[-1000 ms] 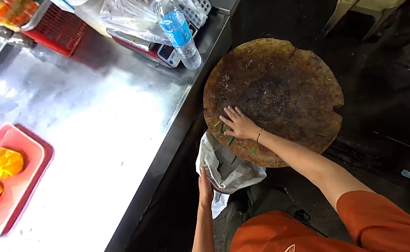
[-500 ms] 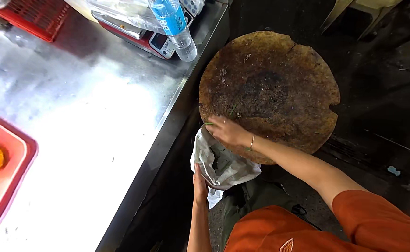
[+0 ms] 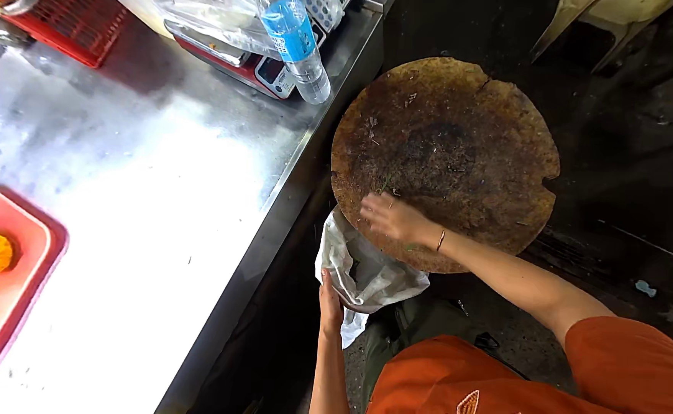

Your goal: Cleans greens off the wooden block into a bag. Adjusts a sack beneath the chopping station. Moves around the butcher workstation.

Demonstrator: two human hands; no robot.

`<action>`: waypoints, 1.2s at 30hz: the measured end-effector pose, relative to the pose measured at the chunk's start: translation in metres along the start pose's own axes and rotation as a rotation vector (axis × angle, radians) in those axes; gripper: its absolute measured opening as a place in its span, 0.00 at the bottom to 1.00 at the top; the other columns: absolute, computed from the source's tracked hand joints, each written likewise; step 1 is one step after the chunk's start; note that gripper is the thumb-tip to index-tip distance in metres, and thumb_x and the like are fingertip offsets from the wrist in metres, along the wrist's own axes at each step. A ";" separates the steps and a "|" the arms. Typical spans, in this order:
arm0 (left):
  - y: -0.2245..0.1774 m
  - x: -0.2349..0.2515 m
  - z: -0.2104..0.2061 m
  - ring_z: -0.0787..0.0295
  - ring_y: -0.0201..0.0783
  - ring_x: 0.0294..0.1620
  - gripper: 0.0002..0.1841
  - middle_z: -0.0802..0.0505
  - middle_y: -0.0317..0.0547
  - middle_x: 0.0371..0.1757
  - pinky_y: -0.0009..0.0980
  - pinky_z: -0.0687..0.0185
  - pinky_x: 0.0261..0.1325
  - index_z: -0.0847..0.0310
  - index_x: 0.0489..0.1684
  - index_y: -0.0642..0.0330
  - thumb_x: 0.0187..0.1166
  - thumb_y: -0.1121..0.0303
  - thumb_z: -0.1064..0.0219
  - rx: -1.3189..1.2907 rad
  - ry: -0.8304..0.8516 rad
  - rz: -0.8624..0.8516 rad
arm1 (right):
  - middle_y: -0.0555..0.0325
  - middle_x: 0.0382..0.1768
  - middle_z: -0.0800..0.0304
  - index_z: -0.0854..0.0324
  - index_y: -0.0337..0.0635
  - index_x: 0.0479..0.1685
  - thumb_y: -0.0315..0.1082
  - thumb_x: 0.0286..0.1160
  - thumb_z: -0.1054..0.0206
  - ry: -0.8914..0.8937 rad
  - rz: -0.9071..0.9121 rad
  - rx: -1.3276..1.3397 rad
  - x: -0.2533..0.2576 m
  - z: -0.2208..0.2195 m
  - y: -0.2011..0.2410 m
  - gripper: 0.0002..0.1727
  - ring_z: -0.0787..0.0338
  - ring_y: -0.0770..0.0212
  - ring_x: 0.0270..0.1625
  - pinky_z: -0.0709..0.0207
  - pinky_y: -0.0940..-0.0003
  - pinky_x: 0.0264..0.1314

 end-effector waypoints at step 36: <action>-0.001 -0.002 -0.007 0.11 0.38 0.63 0.35 0.11 0.58 0.65 0.40 0.15 0.67 0.31 0.77 0.70 0.96 0.49 0.71 0.025 0.044 -0.044 | 0.42 0.88 0.35 0.26 0.45 0.84 0.53 0.94 0.52 0.081 -0.009 0.064 -0.024 -0.031 0.021 0.30 0.40 0.44 0.93 0.51 0.45 0.95</action>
Point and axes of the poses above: each hand's wrist, its own x-axis towards the middle knuckle, its own z-axis out of the back of the hand, y = z × x, the point moved 3 cm from there along x, towards the middle knuckle
